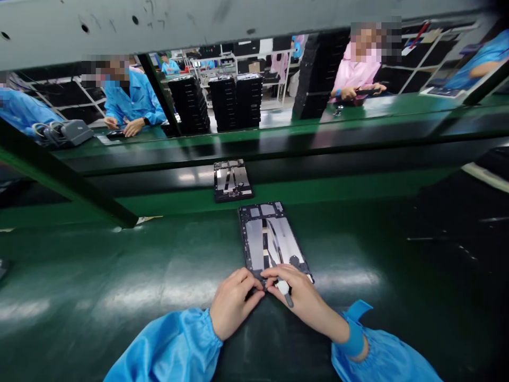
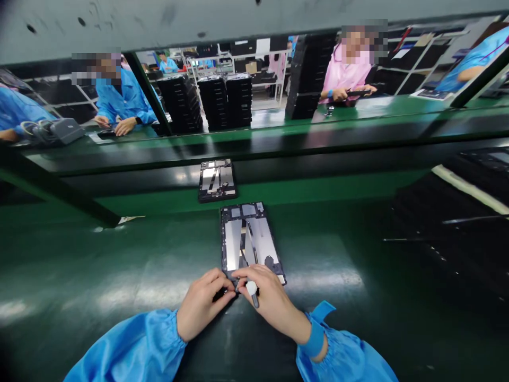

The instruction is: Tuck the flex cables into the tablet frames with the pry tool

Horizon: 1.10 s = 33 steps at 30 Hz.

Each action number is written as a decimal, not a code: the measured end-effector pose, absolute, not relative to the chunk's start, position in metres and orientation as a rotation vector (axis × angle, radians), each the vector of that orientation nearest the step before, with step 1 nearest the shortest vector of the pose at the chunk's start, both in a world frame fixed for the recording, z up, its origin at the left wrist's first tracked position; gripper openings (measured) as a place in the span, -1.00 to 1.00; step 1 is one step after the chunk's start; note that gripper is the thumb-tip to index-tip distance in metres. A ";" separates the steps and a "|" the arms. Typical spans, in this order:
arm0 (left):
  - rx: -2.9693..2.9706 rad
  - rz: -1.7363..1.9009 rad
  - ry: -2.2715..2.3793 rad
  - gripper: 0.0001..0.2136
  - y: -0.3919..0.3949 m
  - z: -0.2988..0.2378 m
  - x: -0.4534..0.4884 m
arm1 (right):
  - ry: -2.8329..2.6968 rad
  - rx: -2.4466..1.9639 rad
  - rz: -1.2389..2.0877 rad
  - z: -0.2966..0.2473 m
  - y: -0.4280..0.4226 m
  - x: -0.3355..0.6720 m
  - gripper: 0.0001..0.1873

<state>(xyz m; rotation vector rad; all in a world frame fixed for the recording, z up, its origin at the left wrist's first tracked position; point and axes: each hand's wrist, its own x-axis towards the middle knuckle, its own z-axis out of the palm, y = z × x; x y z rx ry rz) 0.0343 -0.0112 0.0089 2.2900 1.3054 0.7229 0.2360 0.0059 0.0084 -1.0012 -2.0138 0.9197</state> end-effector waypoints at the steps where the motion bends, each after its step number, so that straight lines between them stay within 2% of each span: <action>1: 2.281 0.710 1.323 -0.92 -0.012 0.009 0.035 | -2.001 -1.008 0.918 0.009 0.006 0.235 -0.77; 6: 2.316 0.681 1.365 -0.93 -0.014 0.006 0.035 | -1.980 -1.016 0.865 0.010 0.005 0.233 -0.76; 14: 2.671 0.760 1.287 -0.79 -0.024 -0.001 0.019 | -2.027 -0.996 0.824 0.010 0.004 0.229 -0.78; 24: 2.771 0.795 1.174 -0.80 -0.020 -0.003 0.015 | -2.045 -0.971 0.820 0.008 0.005 0.232 -0.80; 33: 2.939 0.635 1.066 -0.74 -0.016 0.003 0.009 | -2.016 -0.985 0.863 0.008 0.005 0.233 -0.79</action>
